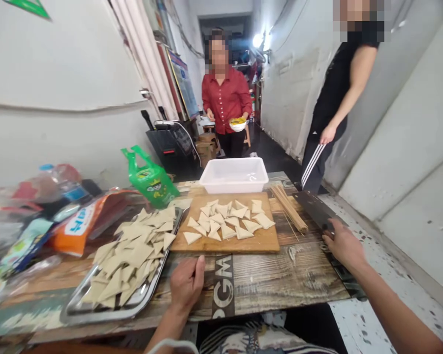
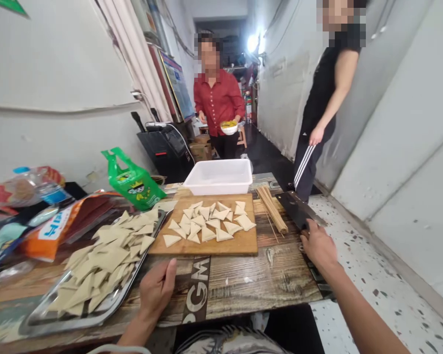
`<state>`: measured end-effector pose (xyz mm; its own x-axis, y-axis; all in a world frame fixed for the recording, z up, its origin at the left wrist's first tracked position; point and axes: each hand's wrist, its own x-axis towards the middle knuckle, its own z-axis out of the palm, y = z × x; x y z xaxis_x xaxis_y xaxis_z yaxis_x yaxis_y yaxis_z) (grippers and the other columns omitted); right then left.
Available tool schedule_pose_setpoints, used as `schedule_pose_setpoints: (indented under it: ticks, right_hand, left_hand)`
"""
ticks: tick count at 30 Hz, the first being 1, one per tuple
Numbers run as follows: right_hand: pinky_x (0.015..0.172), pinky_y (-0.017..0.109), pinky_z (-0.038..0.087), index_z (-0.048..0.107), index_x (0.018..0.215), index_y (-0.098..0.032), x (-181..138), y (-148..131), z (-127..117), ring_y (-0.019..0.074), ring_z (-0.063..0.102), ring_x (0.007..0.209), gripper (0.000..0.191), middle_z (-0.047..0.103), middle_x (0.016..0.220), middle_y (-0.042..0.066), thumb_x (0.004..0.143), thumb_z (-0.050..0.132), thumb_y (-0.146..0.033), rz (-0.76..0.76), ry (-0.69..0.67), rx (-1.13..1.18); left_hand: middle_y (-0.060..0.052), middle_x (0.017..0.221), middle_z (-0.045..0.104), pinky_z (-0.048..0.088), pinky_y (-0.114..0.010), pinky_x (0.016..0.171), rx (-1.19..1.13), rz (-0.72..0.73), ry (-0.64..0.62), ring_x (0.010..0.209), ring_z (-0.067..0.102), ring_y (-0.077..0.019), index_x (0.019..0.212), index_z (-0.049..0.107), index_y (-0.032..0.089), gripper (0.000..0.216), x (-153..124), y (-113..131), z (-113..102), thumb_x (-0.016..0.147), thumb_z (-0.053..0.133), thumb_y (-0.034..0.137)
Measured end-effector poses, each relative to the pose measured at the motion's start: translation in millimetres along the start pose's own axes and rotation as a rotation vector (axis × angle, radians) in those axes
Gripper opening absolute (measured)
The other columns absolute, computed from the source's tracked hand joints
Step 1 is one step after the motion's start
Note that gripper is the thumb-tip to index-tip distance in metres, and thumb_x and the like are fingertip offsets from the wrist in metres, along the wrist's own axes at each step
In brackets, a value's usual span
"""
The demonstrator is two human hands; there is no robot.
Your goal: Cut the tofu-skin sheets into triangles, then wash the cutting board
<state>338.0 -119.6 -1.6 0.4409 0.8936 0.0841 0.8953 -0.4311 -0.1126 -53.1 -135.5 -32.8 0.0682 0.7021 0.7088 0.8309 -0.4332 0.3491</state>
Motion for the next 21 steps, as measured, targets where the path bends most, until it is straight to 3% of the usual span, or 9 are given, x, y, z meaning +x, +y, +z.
schedule_pose_setpoints:
  ticks: [7,14,21]
  right_hand:
    - [0.08,0.035,0.044,0.039,0.135,-0.017,21,-6,17,0.0239,0.062,0.093,0.047,0.059,0.113,0.013,0.089,0.043,-0.027,-0.002,-0.012,-0.035]
    - [0.083,0.035,0.041,0.04,0.132,-0.016,39,-9,31,0.0236,0.06,0.098,0.045,0.059,0.106,0.013,0.088,0.045,-0.025,-0.023,-0.005,-0.073]
    - [0.082,0.035,0.041,0.044,0.131,-0.016,43,-19,25,0.0246,0.06,0.097,0.043,0.059,0.105,0.014,0.088,0.044,-0.023,-0.016,-0.027,-0.1]
  left_hand:
    - [0.002,0.049,0.042,0.034,-0.022,0.05,-0.062,0.009,-0.028,0.045,0.042,-0.0088,0.051,0.044,0.017,0.041,-12,-20,14,0.091,0.044,0.028]
    - [0.001,0.049,0.044,0.036,-0.022,0.051,-0.096,0.048,-0.08,0.046,0.044,-0.0094,0.051,0.045,0.017,0.04,-17,-21,18,0.09,0.045,0.025]
    - [0.001,0.05,0.047,0.037,-0.022,0.052,-0.118,0.073,-0.101,0.047,0.046,-0.0096,0.053,0.048,0.017,0.038,-14,-23,23,0.091,0.044,0.023]
